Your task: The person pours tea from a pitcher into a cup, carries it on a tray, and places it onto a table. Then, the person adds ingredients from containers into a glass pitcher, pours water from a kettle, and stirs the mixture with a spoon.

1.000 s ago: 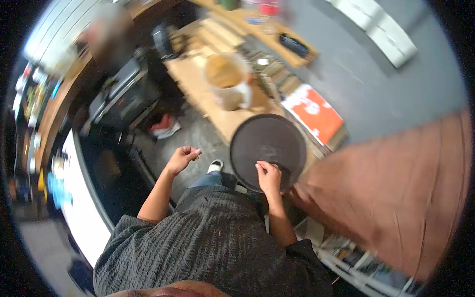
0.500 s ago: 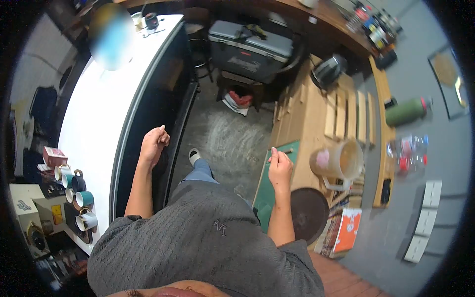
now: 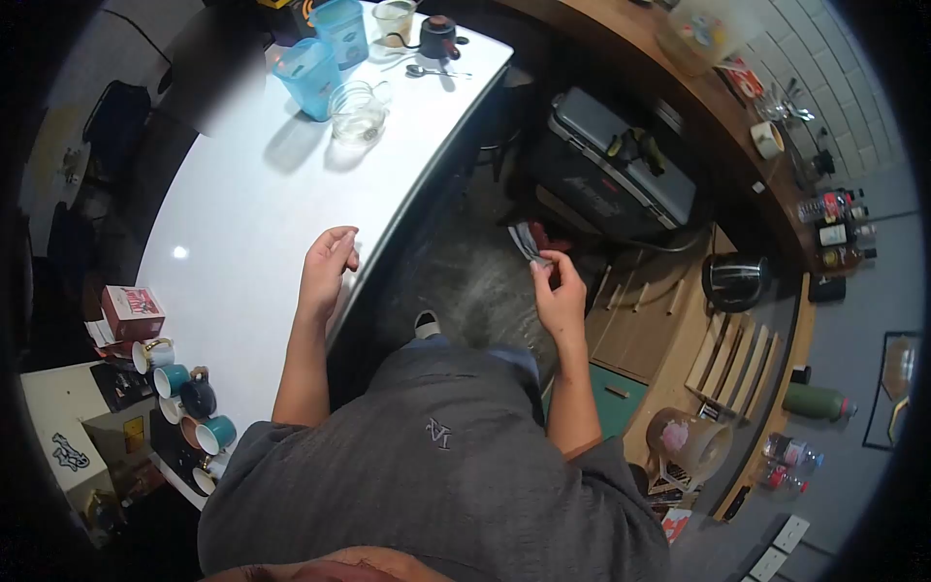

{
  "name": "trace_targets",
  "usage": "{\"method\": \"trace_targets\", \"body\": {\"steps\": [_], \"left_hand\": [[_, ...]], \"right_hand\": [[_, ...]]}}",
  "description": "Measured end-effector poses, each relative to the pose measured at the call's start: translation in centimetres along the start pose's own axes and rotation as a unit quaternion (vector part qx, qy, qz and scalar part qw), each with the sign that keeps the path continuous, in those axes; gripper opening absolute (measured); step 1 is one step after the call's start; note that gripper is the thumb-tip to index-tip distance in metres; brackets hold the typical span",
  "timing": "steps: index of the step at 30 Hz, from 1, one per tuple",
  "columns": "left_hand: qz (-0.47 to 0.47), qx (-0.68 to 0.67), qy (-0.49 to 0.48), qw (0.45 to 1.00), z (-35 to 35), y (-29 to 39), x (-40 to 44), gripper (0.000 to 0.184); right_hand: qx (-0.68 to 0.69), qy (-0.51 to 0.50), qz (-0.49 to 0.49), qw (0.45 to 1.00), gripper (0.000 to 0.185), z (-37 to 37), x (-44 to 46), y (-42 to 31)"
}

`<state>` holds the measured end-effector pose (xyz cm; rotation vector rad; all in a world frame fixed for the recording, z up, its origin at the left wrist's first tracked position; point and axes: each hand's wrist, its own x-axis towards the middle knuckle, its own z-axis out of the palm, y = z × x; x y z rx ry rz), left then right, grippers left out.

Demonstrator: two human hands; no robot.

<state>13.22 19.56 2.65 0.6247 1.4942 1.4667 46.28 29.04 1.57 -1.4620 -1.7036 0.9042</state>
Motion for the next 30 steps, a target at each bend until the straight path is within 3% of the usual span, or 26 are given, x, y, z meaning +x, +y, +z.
{"method": "trace_targets", "body": {"steps": [9, 15, 20, 24, 30], "left_hand": [[-0.02, -0.061, 0.019, 0.998, -1.8, 0.0, 5.2, 0.043], [-0.041, -0.02, 0.019, 0.999, 2.1, 1.8, 9.9, 0.037], [-0.055, -0.098, -0.018, 0.994, 8.1, 3.1, 16.9, 0.055], [-0.086, -0.194, 0.066, 0.975, 12.9, 4.8, 22.0, 0.064], [-0.087, -0.206, 0.165, 0.961, 15.1, 5.3, 25.7, 0.062]], "right_hand": [[0.093, -0.086, 0.008, 0.992, 0.022, 6.2, 11.5, -2.0], [0.199, -0.122, -0.019, 0.972, 0.017, 8.2, 22.4, -4.6], [0.217, -0.18, -0.093, 0.955, 0.017, 11.1, 35.0, -5.5], [0.253, -0.237, -0.112, 0.931, 0.022, 13.4, 43.4, -8.6], [0.241, -0.282, -0.175, 0.912, 0.04, 18.9, 51.1, -12.8]]}}
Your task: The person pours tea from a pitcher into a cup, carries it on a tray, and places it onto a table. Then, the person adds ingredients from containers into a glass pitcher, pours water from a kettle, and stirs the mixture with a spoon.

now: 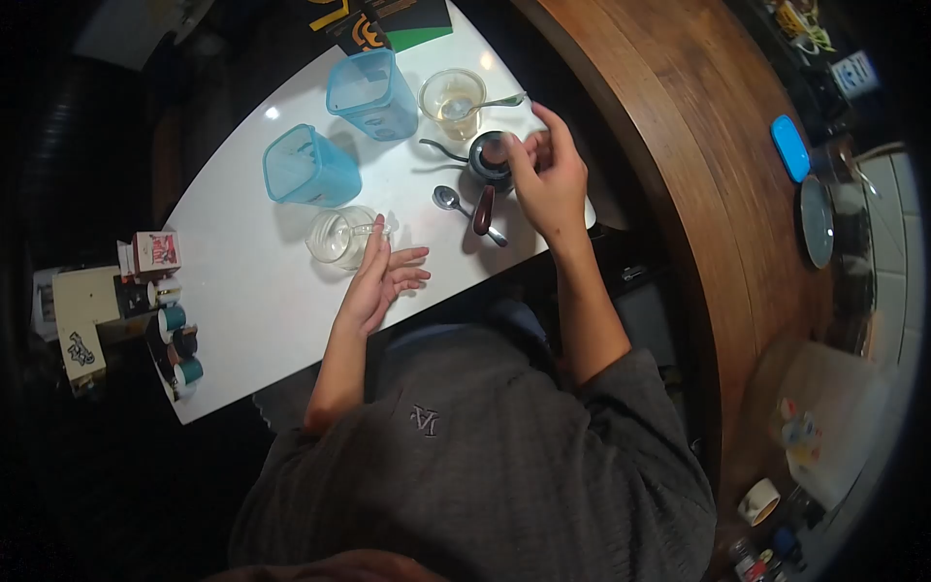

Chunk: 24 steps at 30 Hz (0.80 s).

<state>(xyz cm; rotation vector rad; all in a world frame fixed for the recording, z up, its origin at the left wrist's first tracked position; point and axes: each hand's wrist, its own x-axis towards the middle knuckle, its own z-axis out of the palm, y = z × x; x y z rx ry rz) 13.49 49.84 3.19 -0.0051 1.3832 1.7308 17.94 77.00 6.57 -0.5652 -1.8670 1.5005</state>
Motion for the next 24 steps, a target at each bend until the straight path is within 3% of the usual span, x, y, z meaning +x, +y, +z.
{"method": "trace_targets", "body": {"steps": [3, 5, 9, 13, 19, 24], "left_hand": [[0.009, -0.03, 0.035, 0.999, -0.1, -0.4, 0.7, 0.054], [0.01, -0.051, 0.053, 0.997, -0.2, -0.6, 1.0, 0.05], [-0.01, -0.038, 0.098, 0.994, -0.9, -1.1, 0.5, 0.038], [-0.018, 0.027, 0.106, 0.994, -2.1, -1.4, -0.9, 0.042], [-0.005, 0.102, 0.135, 0.986, -4.1, -1.3, -3.6, 0.047], [-0.014, 0.13, 0.116, 0.985, -5.5, -1.2, -5.9, 0.044]], "right_hand": [[0.003, -0.038, -0.012, 0.999, 0.041, 1.4, 2.3, 0.1], [0.013, -0.054, 0.058, 0.997, 0.038, 2.5, 3.0, -0.3], [-0.123, -0.014, -0.074, 0.99, 0.026, 3.6, 4.2, 1.6], [-0.153, -0.029, -0.103, 0.982, 0.033, 3.5, 4.9, 0.2], [-0.157, -0.044, -0.078, 0.984, 0.036, 3.6, 5.9, -0.4], [-0.148, 0.024, -0.021, 0.988, 0.039, 3.8, 5.7, -0.5]]}}
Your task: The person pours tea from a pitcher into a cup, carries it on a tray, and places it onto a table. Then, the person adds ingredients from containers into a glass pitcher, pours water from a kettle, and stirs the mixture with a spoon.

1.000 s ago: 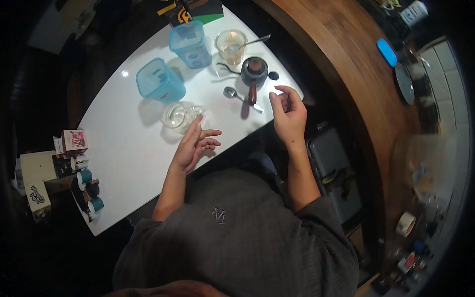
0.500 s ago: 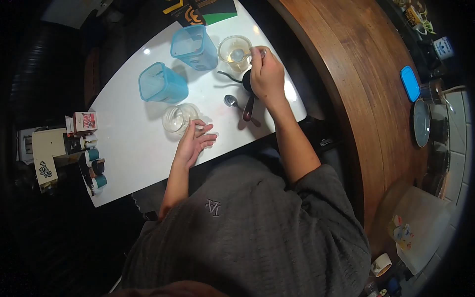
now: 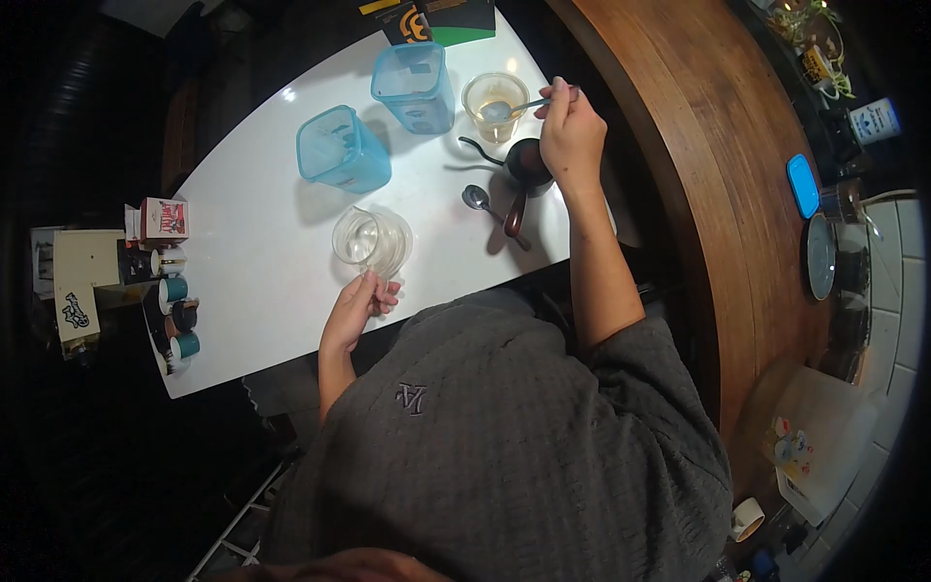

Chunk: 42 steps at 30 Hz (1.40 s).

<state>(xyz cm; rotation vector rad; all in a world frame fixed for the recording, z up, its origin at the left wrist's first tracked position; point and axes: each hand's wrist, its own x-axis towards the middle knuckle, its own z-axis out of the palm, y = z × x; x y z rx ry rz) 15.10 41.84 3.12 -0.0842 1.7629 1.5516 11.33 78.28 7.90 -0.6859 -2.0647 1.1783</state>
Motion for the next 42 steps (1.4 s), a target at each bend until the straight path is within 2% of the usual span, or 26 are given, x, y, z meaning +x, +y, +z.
{"method": "trace_targets", "body": {"steps": [5, 10, 19, 27, 37, 42], "left_hand": [[0.003, 0.01, -0.034, 0.999, -1.4, 0.0, -0.7, 0.045], [0.009, 0.077, -0.079, 0.994, -2.3, 1.1, -1.1, 0.047], [0.018, 0.083, -0.136, 0.987, -1.9, 3.0, 0.2, 0.049], [0.026, 0.093, -0.091, 0.991, -1.5, 4.5, 0.3, 0.051], [0.036, 0.089, 0.002, 0.995, -3.3, 3.1, -1.0, 0.054], [0.047, 0.08, 0.007, 0.996, -4.8, 1.8, -1.1, 0.055]], "right_hand": [[0.038, 0.039, 0.059, 0.997, 0.041, -0.3, 0.1, 0.4], [0.09, 0.073, 0.042, 0.992, 0.038, -1.1, 0.0, 0.6], [0.182, 0.09, -0.007, 0.979, 0.037, -3.0, -1.5, -0.8], [0.273, 0.078, 0.032, 0.958, 0.037, -4.1, -4.4, -4.0], [0.329, -0.023, 0.067, 0.942, 0.039, -2.1, -9.5, -6.4], [0.352, -0.054, 0.104, 0.929, 0.039, -0.6, -10.8, -7.6]]}}
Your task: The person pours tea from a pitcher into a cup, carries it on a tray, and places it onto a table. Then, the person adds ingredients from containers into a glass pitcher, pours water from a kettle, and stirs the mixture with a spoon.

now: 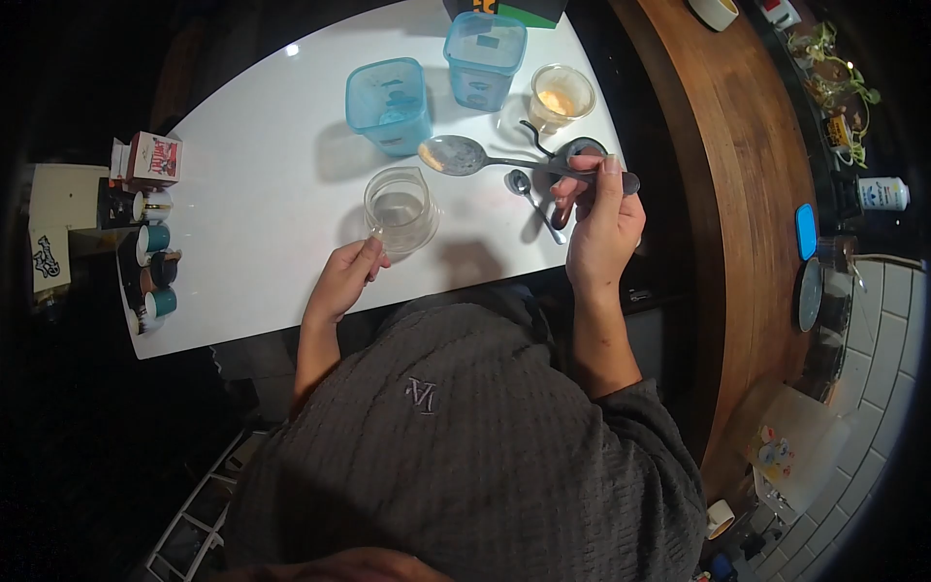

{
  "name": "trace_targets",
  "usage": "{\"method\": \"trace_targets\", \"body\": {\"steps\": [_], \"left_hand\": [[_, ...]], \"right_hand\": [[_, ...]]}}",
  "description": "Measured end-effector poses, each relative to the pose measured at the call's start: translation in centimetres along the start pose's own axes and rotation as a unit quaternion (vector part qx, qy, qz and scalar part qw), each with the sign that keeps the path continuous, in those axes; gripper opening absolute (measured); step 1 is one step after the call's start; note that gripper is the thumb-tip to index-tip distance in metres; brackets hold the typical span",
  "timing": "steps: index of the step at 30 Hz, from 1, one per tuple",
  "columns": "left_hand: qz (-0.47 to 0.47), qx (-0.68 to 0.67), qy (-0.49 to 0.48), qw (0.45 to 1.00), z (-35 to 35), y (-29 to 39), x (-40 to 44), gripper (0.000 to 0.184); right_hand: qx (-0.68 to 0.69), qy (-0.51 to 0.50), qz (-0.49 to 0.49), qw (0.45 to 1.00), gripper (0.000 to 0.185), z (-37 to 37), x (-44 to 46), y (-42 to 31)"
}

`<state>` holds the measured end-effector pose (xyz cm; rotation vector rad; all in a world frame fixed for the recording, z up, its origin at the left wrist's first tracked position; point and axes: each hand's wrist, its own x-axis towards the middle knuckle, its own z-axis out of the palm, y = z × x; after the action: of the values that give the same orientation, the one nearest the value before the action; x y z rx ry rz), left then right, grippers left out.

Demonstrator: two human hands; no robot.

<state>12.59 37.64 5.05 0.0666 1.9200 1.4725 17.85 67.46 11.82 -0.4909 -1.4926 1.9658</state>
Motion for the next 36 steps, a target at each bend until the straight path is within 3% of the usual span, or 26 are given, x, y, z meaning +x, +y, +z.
{"method": "trace_targets", "body": {"steps": [14, 16, 24, 27, 29, 30, 34, 36], "left_hand": [[0.049, -0.062, 0.042, 0.996, -7.1, -3.7, -2.0, 0.046], [0.096, -0.047, 0.047, 0.993, -8.3, -4.3, -2.2, 0.044], [0.088, -0.05, 0.033, 0.994, -10.7, -4.4, -2.9, 0.042], [0.074, -0.05, 0.026, 0.996, -10.6, -4.5, -2.8, 0.042], [0.062, -0.055, 0.032, 0.996, -10.0, -4.1, -2.7, 0.044], [0.086, -0.065, 0.038, 0.993, -9.5, -3.6, -2.7, 0.043], [0.121, -0.046, 0.063, 0.99, -8.3, -2.7, -2.9, 0.04], [0.122, -0.065, 0.071, 0.988, -7.8, -2.1, -3.3, 0.038]], "right_hand": [[-0.025, -0.118, 0.021, 0.992, 0.04, 9.0, -3.5, 0.5], [-0.021, -0.119, 0.02, 0.992, 0.04, 10.6, -4.1, 1.2], [-0.06, -0.145, 0.012, 0.988, 0.041, 12.8, -5.9, 2.8], [-0.074, -0.163, -0.05, 0.983, 0.037, 12.7, -5.9, 3.0], [-0.16, -0.344, -0.28, 0.882, 0.035, 12.3, -5.3, 2.7], [-0.187, -0.364, -0.326, 0.852, 0.036, 12.1, -5.2, 2.2], [-0.158, -0.32, -0.404, 0.842, 0.04, 10.8, -3.8, 1.4], [-0.072, -0.221, -0.382, 0.894, 0.037, 10.5, -2.9, 1.8]]}}
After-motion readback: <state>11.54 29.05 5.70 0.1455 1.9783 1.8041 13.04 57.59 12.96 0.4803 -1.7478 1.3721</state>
